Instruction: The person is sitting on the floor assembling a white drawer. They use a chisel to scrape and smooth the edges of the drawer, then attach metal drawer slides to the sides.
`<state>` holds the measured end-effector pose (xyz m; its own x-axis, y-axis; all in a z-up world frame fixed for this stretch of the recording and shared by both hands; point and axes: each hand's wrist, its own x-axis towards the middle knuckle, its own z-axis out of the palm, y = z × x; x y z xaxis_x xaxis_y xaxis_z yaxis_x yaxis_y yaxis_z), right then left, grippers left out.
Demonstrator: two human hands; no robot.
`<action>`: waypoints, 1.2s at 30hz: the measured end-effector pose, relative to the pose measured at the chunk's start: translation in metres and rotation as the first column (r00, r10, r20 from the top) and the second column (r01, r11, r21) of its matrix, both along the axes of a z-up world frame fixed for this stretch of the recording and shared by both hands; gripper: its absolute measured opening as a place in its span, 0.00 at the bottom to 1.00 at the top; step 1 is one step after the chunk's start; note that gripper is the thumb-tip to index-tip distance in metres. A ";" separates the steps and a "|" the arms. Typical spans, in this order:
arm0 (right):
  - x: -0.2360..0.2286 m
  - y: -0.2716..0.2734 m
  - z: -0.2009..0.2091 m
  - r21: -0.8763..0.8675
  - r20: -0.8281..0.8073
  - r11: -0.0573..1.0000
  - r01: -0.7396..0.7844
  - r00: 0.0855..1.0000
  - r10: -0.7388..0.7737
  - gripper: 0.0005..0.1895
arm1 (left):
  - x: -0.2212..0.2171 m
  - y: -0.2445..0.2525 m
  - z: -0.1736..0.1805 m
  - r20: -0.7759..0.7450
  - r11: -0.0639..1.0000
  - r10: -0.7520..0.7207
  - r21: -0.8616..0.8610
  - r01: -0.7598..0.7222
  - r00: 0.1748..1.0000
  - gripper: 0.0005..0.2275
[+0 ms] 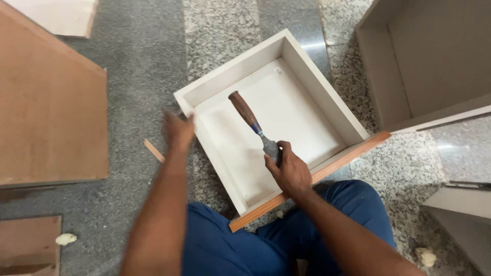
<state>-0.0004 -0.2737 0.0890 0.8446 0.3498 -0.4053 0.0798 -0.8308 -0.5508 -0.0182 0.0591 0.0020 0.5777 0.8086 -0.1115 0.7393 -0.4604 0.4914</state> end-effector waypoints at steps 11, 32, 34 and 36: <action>-0.001 -0.010 -0.037 0.117 0.256 0.987 -0.114 0.963 0.080 0.32 | -0.084 -0.194 0.001 0.371 0.737 0.434 -0.671 -0.086 0.821 0.23; -0.033 -0.019 0.041 0.033 0.356 0.886 -0.463 0.834 0.422 0.27 | -0.170 -0.237 0.019 0.196 0.879 0.029 -0.472 0.068 0.980 0.19; -0.036 -0.013 0.040 0.040 0.361 0.862 -0.505 0.812 0.459 0.26 | -0.174 -0.238 0.020 0.250 0.873 0.042 -0.480 0.087 0.967 0.19; -0.042 -0.009 0.035 0.058 0.364 0.844 -0.533 0.798 0.479 0.26 | -0.180 -0.240 0.030 0.353 0.892 0.107 -0.446 0.067 0.930 0.24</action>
<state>-0.0421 -0.2826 0.1239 0.6013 0.7975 -0.0488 0.6609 -0.5307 -0.5307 -0.1982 -0.1808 0.0324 0.6315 0.7344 -0.2488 0.4782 -0.1164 0.8705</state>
